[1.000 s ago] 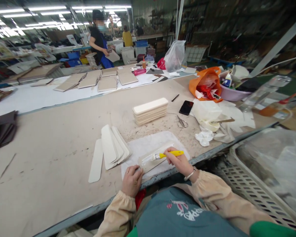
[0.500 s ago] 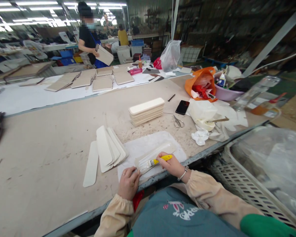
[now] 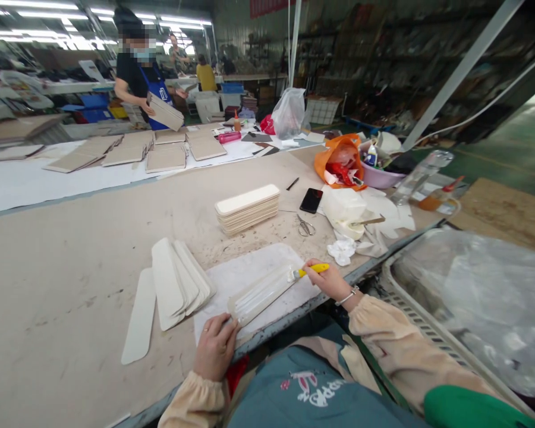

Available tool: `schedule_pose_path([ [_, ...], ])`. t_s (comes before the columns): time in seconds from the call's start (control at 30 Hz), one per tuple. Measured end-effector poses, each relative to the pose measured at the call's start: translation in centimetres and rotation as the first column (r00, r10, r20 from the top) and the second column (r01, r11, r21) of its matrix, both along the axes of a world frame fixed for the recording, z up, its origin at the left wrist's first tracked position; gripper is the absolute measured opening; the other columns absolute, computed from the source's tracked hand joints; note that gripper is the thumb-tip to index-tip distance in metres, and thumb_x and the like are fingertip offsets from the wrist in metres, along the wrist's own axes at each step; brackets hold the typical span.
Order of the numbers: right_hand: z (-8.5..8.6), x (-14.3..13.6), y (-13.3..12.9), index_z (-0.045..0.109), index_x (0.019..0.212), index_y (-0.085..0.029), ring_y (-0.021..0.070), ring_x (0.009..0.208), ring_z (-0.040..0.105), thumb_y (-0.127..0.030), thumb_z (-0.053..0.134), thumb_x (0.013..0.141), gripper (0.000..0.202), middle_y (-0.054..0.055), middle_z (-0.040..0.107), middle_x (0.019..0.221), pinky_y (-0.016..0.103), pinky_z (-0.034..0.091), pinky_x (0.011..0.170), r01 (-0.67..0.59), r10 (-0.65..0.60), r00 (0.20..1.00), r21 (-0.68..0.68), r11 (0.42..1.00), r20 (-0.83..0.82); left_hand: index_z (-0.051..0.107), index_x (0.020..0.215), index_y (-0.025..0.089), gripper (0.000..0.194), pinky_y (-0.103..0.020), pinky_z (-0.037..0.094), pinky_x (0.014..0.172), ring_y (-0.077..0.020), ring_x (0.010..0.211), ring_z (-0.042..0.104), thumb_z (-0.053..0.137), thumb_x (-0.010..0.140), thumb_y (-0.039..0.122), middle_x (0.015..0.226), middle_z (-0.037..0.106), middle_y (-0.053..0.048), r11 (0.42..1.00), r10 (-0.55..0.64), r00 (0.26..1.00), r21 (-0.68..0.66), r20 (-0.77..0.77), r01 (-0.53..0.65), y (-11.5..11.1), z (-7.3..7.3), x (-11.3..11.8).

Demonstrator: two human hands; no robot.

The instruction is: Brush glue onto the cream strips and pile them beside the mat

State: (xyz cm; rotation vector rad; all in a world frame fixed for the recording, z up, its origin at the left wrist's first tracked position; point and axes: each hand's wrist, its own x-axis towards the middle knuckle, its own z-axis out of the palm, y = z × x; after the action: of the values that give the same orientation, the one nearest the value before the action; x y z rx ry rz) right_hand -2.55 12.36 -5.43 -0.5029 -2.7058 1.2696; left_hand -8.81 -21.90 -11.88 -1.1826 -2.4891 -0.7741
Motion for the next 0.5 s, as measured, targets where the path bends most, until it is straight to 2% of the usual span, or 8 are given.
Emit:
schedule_pose_path([
  [0.17, 1.2, 0.2, 0.2, 0.06, 0.08, -0.021, 0.0139, 0.052, 0.053, -0.034, 0.044, 0.085, 0.021, -0.004, 0.054, 0.053, 0.025, 0.039, 0.056, -0.009, 0.016, 0.997, 0.086, 0.996, -0.079, 0.066, 0.092, 0.02, 0.013, -0.036, 0.051, 0.08, -0.0195, 0.089, 0.056, 0.06, 0.081, 0.018, 0.095, 0.062, -0.008, 1.0, -0.001, 1.0, 0.004, -0.017, 0.001, 0.2, 0.1, -0.1],
  [0.3, 1.5, 0.1, -2.4, 0.058, 0.081, -0.02, 0.0126, 0.052, 0.053, -0.036, 0.044, 0.088, 0.022, -0.004, 0.053, 0.054, 0.024, 0.04, 0.057, -0.011, 0.0, 0.99, -0.075, 0.997, -0.141, 0.066, 0.092, 0.02, 0.012, -0.036, 0.051, 0.079, -0.0198, 0.089, 0.056, 0.06, 0.08, 0.018, 0.096, 0.062, -0.008, 1.0, -0.001, 1.0, -0.001, -0.019, 0.001, 0.2, 0.0, -0.2],
  [0.4, 0.8, -0.4, -4.8, 0.057, 0.082, -0.02, 0.0117, 0.052, 0.053, -0.035, 0.045, 0.087, 0.02, -0.005, 0.054, 0.054, 0.022, 0.041, 0.057, -0.113, 0.091, 0.99, -0.215, 0.97, -0.11, 0.065, 0.092, 0.02, 0.012, -0.036, 0.052, 0.079, -0.0197, 0.089, 0.056, 0.06, 0.081, 0.018, 0.095, 0.061, -0.008, 1.0, -0.004, 1.0, -0.001, -0.026, 0.004, 0.1, 0.1, -0.1],
  [0.5, -0.2, -0.9, -5.2, 0.057, 0.08, -0.02, 0.0117, 0.051, 0.053, -0.034, 0.046, 0.086, 0.019, -0.005, 0.054, 0.052, 0.022, 0.042, 0.058, -0.128, 0.117, 0.991, -0.212, 0.969, -0.064, 0.065, 0.092, 0.02, 0.012, -0.036, 0.052, 0.079, -0.0195, 0.089, 0.055, 0.059, 0.081, 0.018, 0.095, 0.061, -0.008, 1.0, -0.006, 1.0, -0.007, -0.021, 0.006, 0.0, 0.2, 0.0],
])
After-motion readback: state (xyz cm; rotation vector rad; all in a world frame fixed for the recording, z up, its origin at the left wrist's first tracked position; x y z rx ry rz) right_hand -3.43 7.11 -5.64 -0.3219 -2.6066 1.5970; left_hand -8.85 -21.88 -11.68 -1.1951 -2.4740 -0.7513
